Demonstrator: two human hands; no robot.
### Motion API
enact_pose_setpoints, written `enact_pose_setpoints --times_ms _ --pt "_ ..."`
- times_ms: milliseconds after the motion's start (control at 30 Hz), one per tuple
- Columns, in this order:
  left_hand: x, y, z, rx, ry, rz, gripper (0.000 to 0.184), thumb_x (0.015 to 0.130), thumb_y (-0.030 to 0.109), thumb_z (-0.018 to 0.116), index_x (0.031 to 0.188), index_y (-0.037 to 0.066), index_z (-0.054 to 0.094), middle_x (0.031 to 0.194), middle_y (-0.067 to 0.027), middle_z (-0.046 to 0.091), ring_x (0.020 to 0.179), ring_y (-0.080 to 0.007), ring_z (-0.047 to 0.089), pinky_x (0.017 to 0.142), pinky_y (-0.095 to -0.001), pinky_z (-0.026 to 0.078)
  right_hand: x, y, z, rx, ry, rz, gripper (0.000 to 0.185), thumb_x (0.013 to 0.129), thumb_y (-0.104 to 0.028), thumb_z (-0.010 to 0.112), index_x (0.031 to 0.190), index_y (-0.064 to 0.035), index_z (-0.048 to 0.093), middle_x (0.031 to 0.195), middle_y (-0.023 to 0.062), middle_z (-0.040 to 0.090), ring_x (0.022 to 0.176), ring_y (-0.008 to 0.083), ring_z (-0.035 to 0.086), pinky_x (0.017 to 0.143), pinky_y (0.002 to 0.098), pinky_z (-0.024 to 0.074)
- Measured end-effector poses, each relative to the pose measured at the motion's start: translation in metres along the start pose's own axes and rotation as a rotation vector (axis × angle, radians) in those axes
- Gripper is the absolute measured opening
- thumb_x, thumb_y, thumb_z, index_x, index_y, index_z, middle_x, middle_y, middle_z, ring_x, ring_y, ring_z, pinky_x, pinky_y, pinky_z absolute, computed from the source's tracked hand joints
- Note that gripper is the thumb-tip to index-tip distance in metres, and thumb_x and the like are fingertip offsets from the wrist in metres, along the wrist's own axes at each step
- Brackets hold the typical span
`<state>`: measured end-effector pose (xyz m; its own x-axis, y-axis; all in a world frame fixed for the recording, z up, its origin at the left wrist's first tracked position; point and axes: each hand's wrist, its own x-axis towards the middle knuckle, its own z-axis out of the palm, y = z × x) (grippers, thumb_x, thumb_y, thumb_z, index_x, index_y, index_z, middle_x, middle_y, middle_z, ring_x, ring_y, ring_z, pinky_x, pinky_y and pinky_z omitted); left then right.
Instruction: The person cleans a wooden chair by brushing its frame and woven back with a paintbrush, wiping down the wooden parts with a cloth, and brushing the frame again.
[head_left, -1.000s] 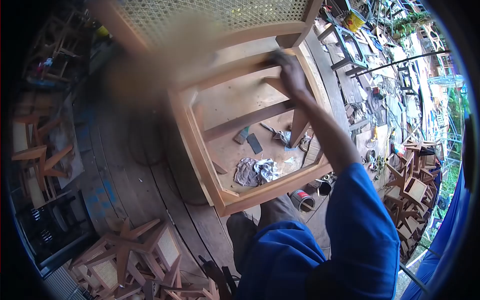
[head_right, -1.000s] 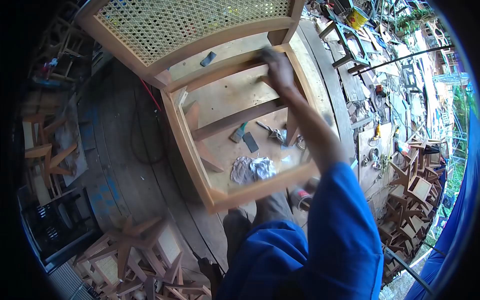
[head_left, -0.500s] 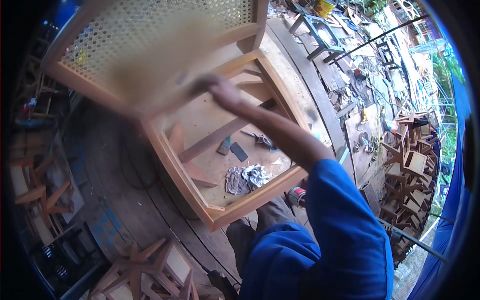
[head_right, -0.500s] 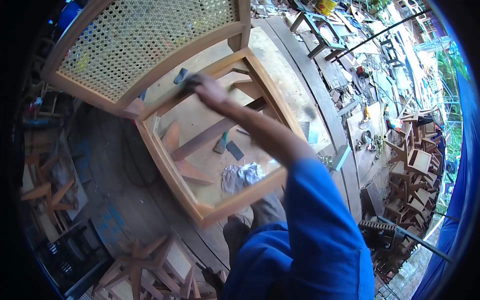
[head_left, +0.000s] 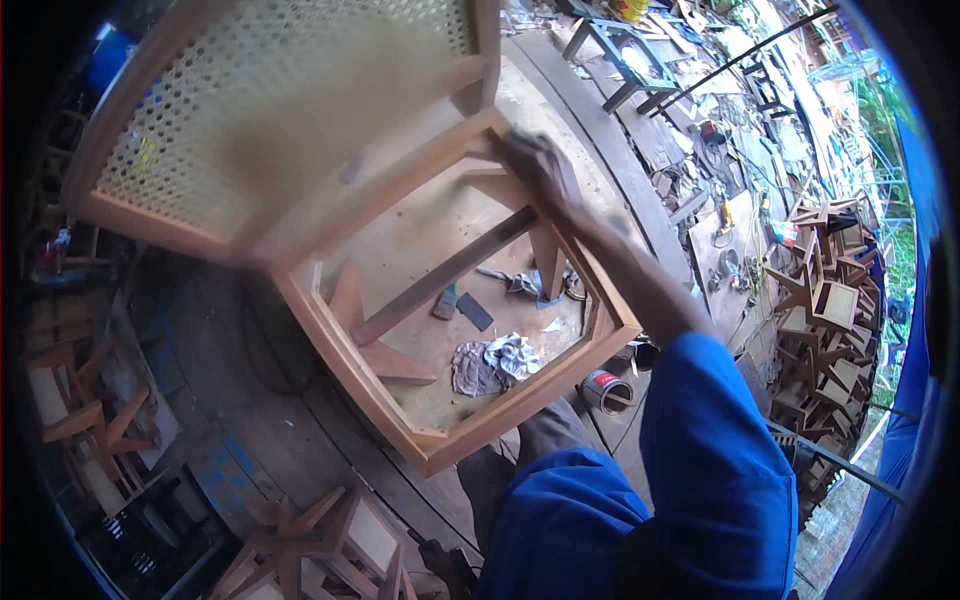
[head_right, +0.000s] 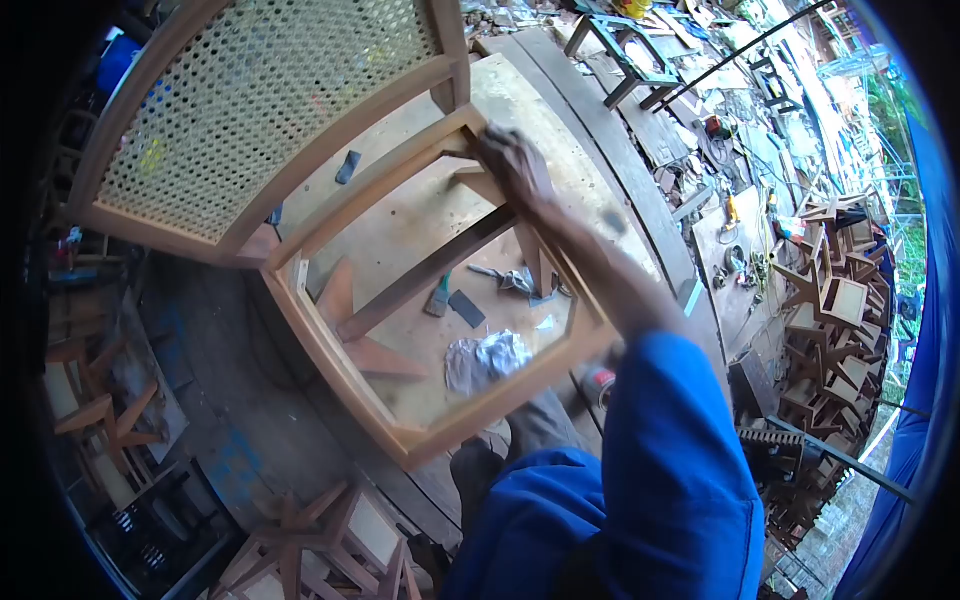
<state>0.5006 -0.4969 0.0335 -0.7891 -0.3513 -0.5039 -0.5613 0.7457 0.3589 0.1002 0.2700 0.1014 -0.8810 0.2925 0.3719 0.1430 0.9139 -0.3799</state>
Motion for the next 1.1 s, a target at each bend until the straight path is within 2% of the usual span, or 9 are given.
enact_pose_setpoints --times_ms 167,200,233,300,367,667,900,1000,1100 --pt "0.012 0.003 -0.002 -0.004 -0.02 -0.003 0.021 0.097 0.016 0.06 0.093 -0.004 0.055 0.084 -0.0204 0.057 0.08 -0.0358 0.055 0.076 -0.0463 0.046 0.029 0.02 0.009 0.029 0.017 -0.19 0.028 0.092 -0.016 0.065 0.116 -0.0026 0.068 0.125 0.0143 0.066 0.117 0.0366 0.062 0.101 0.0422 0.0525" --pt "0.014 0.002 -0.003 -0.001 -0.019 0.0 0.02 0.097 0.015 0.06 0.093 -0.004 0.055 0.084 -0.0203 0.057 0.08 -0.0356 0.055 0.076 -0.0461 0.046 0.048 0.022 0.012 0.158 -0.019 -0.147 0.028 0.092 -0.016 0.063 0.116 -0.0023 0.068 0.126 0.0144 0.066 0.12 0.0365 0.061 0.102 0.0419 0.0524" --pt "0.017 0.001 -0.005 0.002 -0.022 0.009 0.02 0.097 0.015 0.06 0.093 -0.004 0.055 0.084 -0.0202 0.057 0.08 -0.0354 0.055 0.076 -0.046 0.046 0.052 -0.01 -0.005 0.384 -0.006 0.251 0.028 0.092 -0.015 0.061 0.115 -0.0029 0.068 0.126 0.0144 0.066 0.121 0.0364 0.06 0.102 0.0424 0.0522" --pt "0.026 -0.004 -0.012 0.004 -0.035 0.043 0.02 0.097 0.015 0.06 0.093 -0.004 0.055 0.083 -0.02 0.057 0.08 -0.0351 0.055 0.076 -0.0457 0.046 0.038 0.013 0.015 0.196 0.032 0.023 0.032 0.091 -0.012 0.061 0.122 -0.0037 0.068 0.129 0.0153 0.064 0.121 0.0369 0.06 0.103 0.0437 0.0517" --pt "0.039 -0.013 -0.009 -0.027 -0.042 0.088 0.02 0.097 0.014 0.06 0.093 -0.004 0.055 0.083 -0.0198 0.056 0.08 -0.0348 0.055 0.076 -0.0454 0.046 -0.011 0.02 0.004 -0.008 0.048 -0.103 0.037 0.092 -0.009 0.061 0.128 -0.0026 0.065 0.132 0.0166 0.063 0.124 0.0371 0.059 0.105 0.0453 0.051" --pt "0.048 0.062 -0.008 -0.079 -0.097 -0.011 0.019 0.099 0.013 0.058 0.095 -0.005 0.054 0.081 -0.0192 0.056 0.075 -0.0338 0.053 0.074 -0.0461 0.048 -0.284 -0.056 -0.142 -0.054 -0.289 0.313 0.051 0.09 0.001 0.059 0.141 -0.0001 0.061 0.154 0.0198 0.052 0.147 0.0366 0.045 0.122 0.0447 0.0389" --pt "0.073 0.051 -0.027 0.091 -0.164 0.117 0.02 0.101 0.014 0.056 0.099 -0.006 0.054 0.087 -0.0199 0.057 0.08 -0.0339 0.053 0.08 -0.0462 0.049 -0.063 0.01 -0.036 0.148 -0.163 -0.031 0.047 0.082 0.005 0.058 0.128 0.0038 0.062 0.139 0.0164 0.057 0.14 0.0355 0.048 0.113 0.0415 0.048" --pt "0.064 0.075 -0.037 0.015 -0.144 0.079 0.017 0.099 0.013 0.057 0.1 -0.003 0.055 0.093 -0.0177 0.058 0.088 -0.0322 0.054 0.087 -0.044 0.047 -0.026 0.008 -0.066 0.202 -0.478 0.113 0.037 0.086 0.0 0.06 0.123 0.0016 0.065 0.134 0.0172 0.062 0.133 0.0374 0.054 0.106 0.0417 0.0517" --pt "0.065 0.079 -0.04 -0.044 -0.164 0.094 0.017 0.099 0.013 0.057 0.101 -0.004 0.055 0.094 -0.0166 0.058 0.089 -0.0309 0.055 0.088 -0.0436 0.046 -0.096 0.011 -0.066 0.284 -0.052 -0.024 0.032 0.092 -0.006 0.061 0.123 -0.0037 0.068 0.131 0.0189 0.066 0.124 0.0404 0.062 0.103 0.0451 0.054"
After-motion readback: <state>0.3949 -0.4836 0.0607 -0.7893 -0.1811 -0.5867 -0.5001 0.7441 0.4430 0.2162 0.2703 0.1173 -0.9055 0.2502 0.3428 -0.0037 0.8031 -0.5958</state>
